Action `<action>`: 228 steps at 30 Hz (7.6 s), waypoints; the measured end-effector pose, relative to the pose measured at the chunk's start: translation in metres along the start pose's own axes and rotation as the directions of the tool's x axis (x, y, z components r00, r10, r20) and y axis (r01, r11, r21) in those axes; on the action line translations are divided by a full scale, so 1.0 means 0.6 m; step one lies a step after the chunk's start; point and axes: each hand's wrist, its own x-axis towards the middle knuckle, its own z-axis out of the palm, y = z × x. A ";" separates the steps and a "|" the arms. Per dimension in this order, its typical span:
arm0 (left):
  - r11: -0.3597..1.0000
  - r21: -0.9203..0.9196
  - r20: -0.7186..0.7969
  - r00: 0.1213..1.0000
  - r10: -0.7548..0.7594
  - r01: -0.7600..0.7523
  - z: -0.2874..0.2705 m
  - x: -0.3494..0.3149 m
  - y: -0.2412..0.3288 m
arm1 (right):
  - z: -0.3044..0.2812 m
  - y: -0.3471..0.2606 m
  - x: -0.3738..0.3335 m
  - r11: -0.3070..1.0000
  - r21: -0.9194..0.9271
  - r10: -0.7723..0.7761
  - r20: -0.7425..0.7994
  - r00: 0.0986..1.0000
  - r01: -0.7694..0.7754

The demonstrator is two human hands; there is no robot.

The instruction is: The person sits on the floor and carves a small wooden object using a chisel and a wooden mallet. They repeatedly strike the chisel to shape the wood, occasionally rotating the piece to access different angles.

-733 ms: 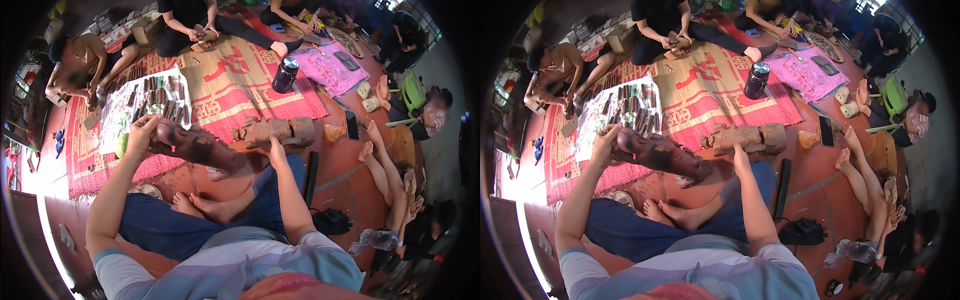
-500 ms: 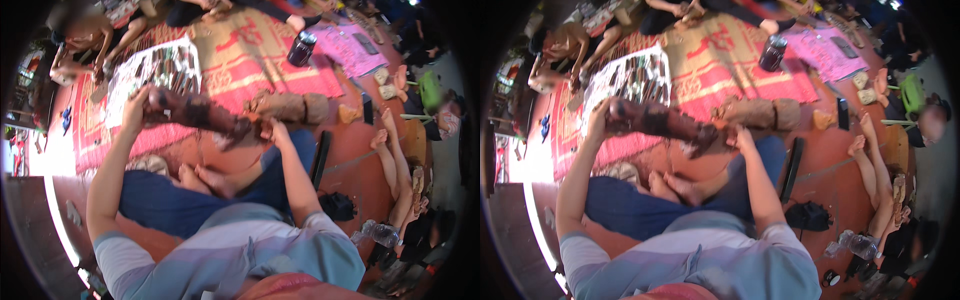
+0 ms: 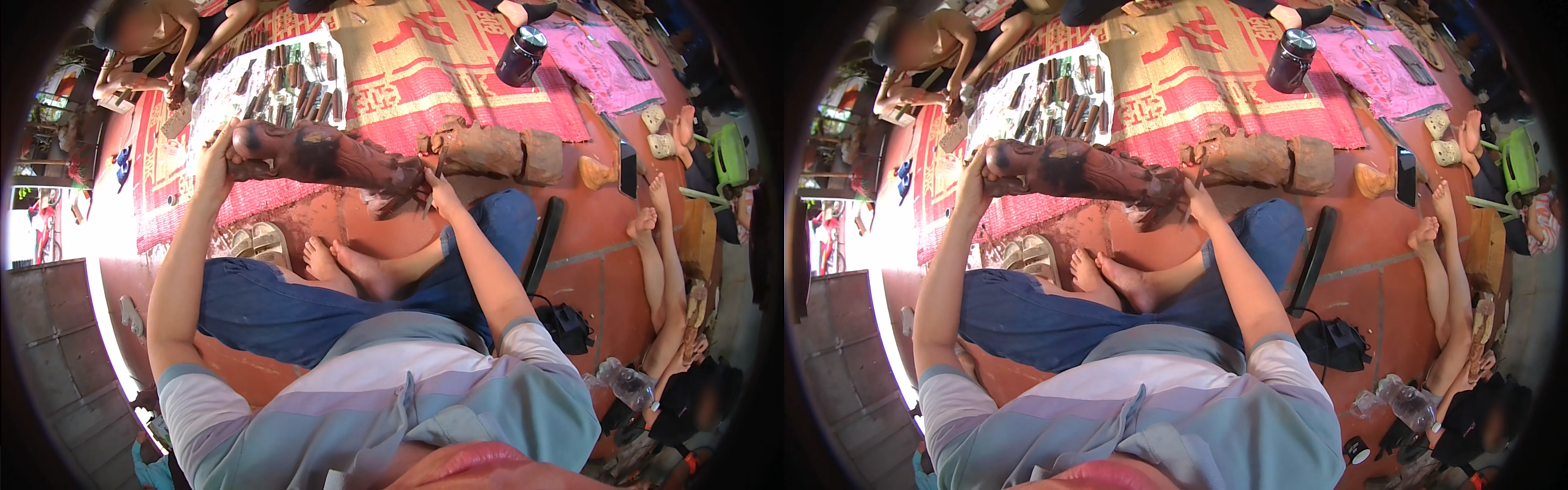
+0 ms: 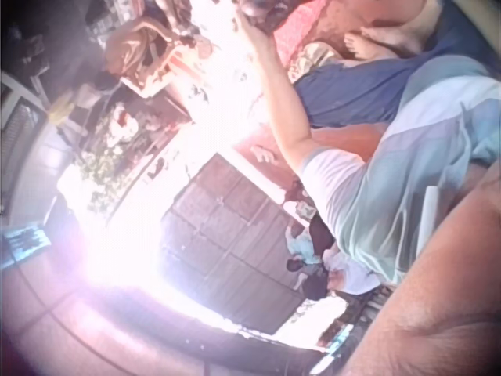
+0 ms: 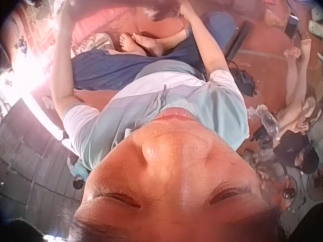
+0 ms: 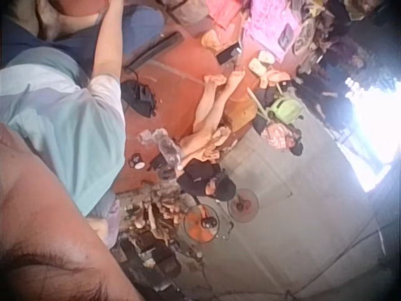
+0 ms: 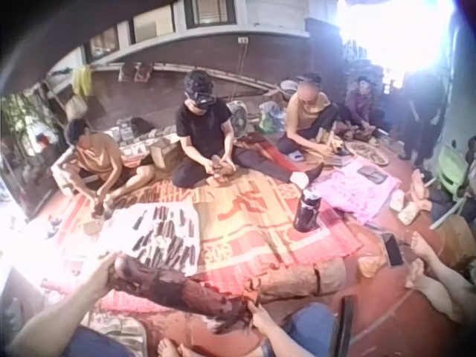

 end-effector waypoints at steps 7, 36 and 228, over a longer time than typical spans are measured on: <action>0.999 -0.040 0.052 0.998 0.038 -0.036 -0.006 -0.008 -0.014 | 0.020 0.012 -0.017 0.969 0.247 -0.024 0.021 0.999 0.018; 0.993 -0.087 0.002 0.997 0.081 -0.080 0.072 0.026 -0.039 | -0.045 -0.054 -0.057 0.678 -0.595 -0.600 -0.109 0.793 0.431; 0.421 0.817 0.240 0.896 0.374 -0.394 0.205 -0.093 0.009 | 0.058 -0.163 -0.092 0.550 -0.805 -0.712 -0.312 0.629 0.224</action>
